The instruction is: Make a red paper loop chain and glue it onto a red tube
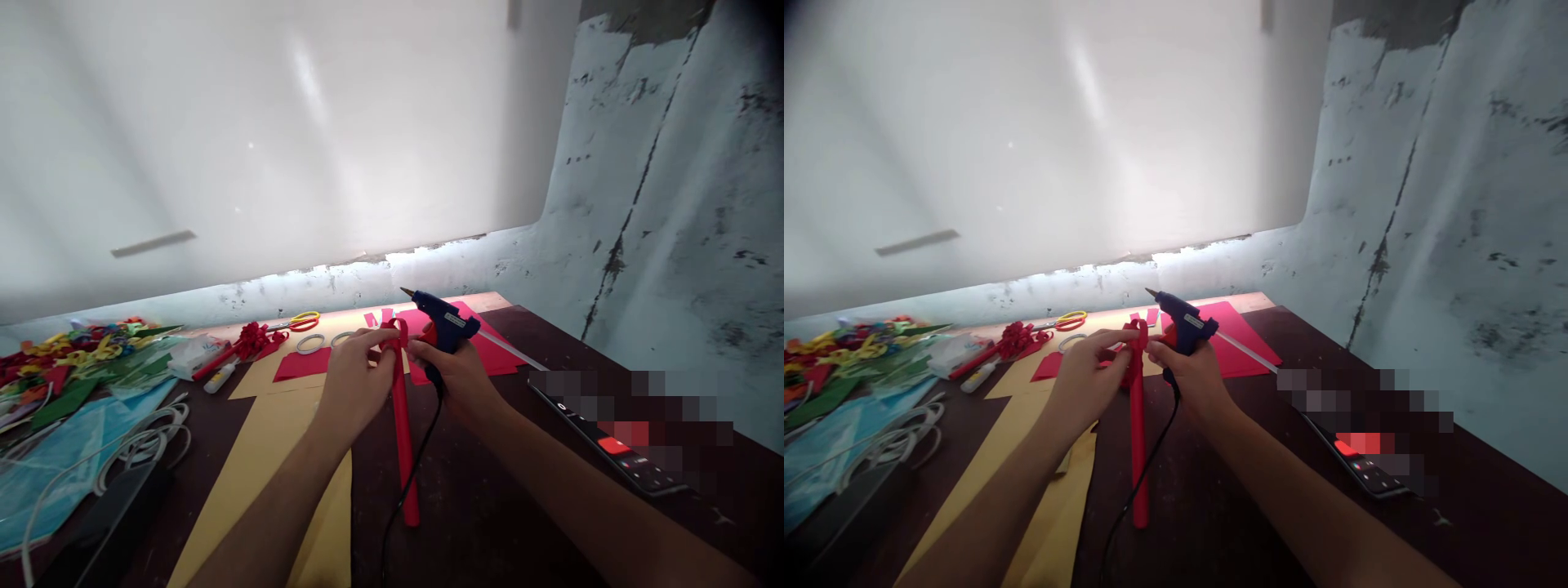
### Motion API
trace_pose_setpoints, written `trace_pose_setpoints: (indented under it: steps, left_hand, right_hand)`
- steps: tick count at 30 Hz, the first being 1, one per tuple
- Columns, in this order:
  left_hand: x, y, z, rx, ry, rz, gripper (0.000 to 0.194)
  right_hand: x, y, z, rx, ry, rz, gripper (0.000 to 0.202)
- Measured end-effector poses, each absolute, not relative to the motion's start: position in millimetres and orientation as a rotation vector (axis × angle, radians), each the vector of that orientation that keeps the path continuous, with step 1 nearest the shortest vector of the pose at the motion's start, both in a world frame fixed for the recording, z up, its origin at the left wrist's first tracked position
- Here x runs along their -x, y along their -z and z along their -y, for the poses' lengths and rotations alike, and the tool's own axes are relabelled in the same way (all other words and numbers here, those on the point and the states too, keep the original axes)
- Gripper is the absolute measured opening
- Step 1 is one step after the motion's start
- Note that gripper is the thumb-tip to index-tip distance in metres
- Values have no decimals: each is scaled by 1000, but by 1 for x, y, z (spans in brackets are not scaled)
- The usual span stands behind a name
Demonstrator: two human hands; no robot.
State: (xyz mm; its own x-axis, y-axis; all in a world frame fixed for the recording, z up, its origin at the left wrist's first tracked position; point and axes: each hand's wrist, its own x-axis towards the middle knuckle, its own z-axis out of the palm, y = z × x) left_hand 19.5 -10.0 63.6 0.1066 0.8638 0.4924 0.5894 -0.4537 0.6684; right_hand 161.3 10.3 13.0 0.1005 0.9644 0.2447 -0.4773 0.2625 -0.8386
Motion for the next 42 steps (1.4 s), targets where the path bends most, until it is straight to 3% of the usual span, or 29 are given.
trace_pose_setpoints:
  steps: [3, 8, 19, 24, 31, 36, 42]
  left_hand:
    - [-15, -67, 12, -1984, -1308, -1344, 21]
    - [-4, -78, 6, -1972, -1217, -1411, 38]
    - [24, -88, -29, -2250, -1028, -1288, 18]
    - [26, -92, -39, -2126, -990, -1024, 11]
    - [17, -97, -42, -1862, -905, -815, 14]
    - [8, -93, -44, -1863, -876, -821, 27]
    - [0, -90, -37, -1997, -875, -873, 17]
  right_hand:
    - [-161, -14, -9, 656, -1198, 916, 20]
    - [-160, -16, -7, 646, -1213, 925, 22]
    - [-158, -14, -6, 660, -1214, 968, 21]
    - [-158, -18, -4, 613, -1293, 944, 21]
    - [-159, -21, -4, 574, -1316, 900, 28]
    - [-159, -21, -5, 588, -1306, 866, 29]
    - [-160, -19, -6, 580, -1263, 921, 22]
